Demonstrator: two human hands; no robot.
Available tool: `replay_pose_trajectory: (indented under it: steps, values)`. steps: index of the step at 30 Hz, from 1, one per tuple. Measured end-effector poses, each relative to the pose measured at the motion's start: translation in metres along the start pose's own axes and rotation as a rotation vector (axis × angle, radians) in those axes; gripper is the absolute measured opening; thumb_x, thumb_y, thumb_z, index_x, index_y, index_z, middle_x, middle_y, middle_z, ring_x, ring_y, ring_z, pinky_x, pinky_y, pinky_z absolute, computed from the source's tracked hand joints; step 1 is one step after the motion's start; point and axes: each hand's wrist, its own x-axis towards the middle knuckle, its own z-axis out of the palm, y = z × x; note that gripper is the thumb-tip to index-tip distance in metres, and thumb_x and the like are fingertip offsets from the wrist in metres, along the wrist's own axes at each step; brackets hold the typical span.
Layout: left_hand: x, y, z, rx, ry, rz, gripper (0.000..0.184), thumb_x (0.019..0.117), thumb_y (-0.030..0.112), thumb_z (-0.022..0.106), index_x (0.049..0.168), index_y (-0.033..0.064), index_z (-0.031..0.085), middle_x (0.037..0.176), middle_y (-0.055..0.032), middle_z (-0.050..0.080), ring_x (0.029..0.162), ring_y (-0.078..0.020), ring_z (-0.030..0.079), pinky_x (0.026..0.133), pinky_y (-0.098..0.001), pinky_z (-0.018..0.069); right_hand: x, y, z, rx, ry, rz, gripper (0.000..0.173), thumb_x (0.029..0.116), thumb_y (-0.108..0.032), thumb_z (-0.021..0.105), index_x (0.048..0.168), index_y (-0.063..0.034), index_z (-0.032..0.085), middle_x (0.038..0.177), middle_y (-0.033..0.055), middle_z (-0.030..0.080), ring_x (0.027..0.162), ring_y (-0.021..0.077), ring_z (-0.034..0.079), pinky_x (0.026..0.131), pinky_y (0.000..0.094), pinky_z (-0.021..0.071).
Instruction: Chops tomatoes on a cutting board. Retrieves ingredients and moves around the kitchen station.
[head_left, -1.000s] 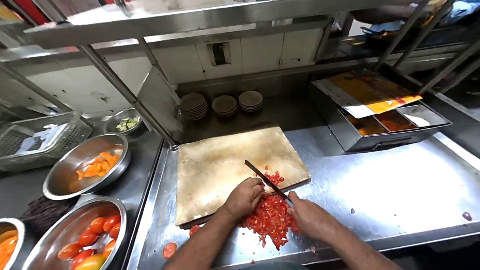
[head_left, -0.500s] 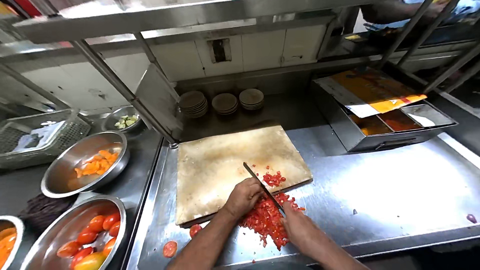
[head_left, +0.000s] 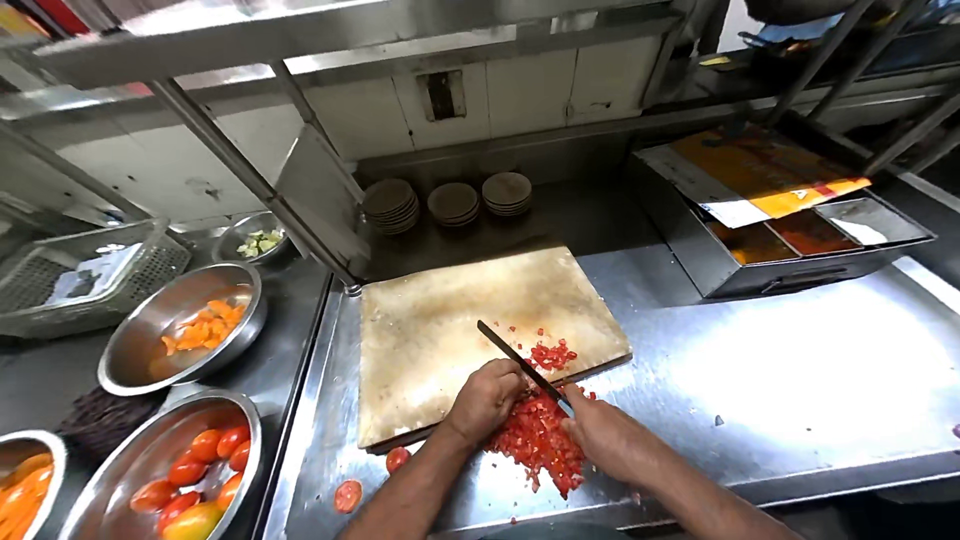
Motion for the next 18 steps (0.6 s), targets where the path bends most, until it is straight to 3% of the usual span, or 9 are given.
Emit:
replay_pose_trajectory:
  steps: [5,8,11,13,16,18]
  values:
    - [-0.001,0.001,0.004,0.002,0.025,0.019,0.022,0.102,0.012,0.057,0.091,0.0058,0.075,0.105,-0.0086,0.073,0.105,-0.0187,0.07,0.097,-0.0333,0.0564,0.007,0.004,0.029,0.05,0.035,0.012,0.045,0.11,-0.032,0.044,0.145,-0.0056,0.04,0.107,0.023,0.068,0.1,0.041,0.07,0.087,0.0577,0.0562]
    - [-0.002,0.004,0.0,-0.035,0.042,-0.035,0.028,0.1054,0.021,0.055,0.097,0.005,0.075,0.109,-0.0099,0.073,0.11,-0.02,0.068,0.101,-0.0352,0.0547,0.013,0.015,0.01,0.075,0.014,-0.067,0.047,0.1088,-0.032,0.047,0.149,-0.0092,0.041,0.109,0.0239,0.067,0.099,0.0417,0.069,0.087,0.0606,0.0544]
    - [-0.002,0.004,0.001,-0.049,0.27,-0.152,0.032,0.1053,0.022,0.051,0.101,0.0017,0.075,0.113,-0.0132,0.072,0.115,-0.0228,0.066,0.103,-0.039,0.053,-0.003,0.039,-0.016,0.018,0.116,-0.067,0.045,0.1091,-0.032,0.048,0.149,-0.0126,0.043,0.103,0.0231,0.068,0.095,0.0419,0.069,0.086,0.0605,0.0543]
    - [-0.002,0.002,0.002,-0.043,0.397,-0.211,0.033,0.1058,0.021,0.048,0.106,0.0002,0.073,0.116,-0.0133,0.069,0.116,-0.0216,0.064,0.104,-0.0384,0.0511,-0.009,0.056,-0.025,-0.056,0.229,0.024,0.045,0.1093,-0.032,0.049,0.149,-0.0118,0.044,0.101,0.0236,0.07,0.095,0.0435,0.07,0.086,0.0611,0.0545]
    - [0.0,0.001,0.003,-0.037,0.457,-0.247,0.033,0.1064,0.02,0.044,0.11,0.0013,0.072,0.119,-0.0116,0.067,0.118,-0.0191,0.062,0.105,-0.036,0.0497,-0.002,0.066,-0.031,-0.208,0.286,0.174,0.043,0.1095,-0.033,0.047,0.149,-0.0155,0.044,0.105,0.0205,0.071,0.1,0.0412,0.071,0.086,0.0572,0.0554]
    - [0.002,0.0,0.002,-0.053,0.488,-0.263,0.034,0.1071,0.019,0.043,0.112,0.0006,0.071,0.12,-0.0123,0.067,0.119,-0.0186,0.062,0.106,-0.0354,0.0498,0.003,0.061,-0.027,-0.259,0.249,0.181,0.039,0.11,-0.029,0.045,0.147,-0.0147,0.045,0.11,0.0212,0.071,0.104,0.0421,0.07,0.087,0.058,0.0549]
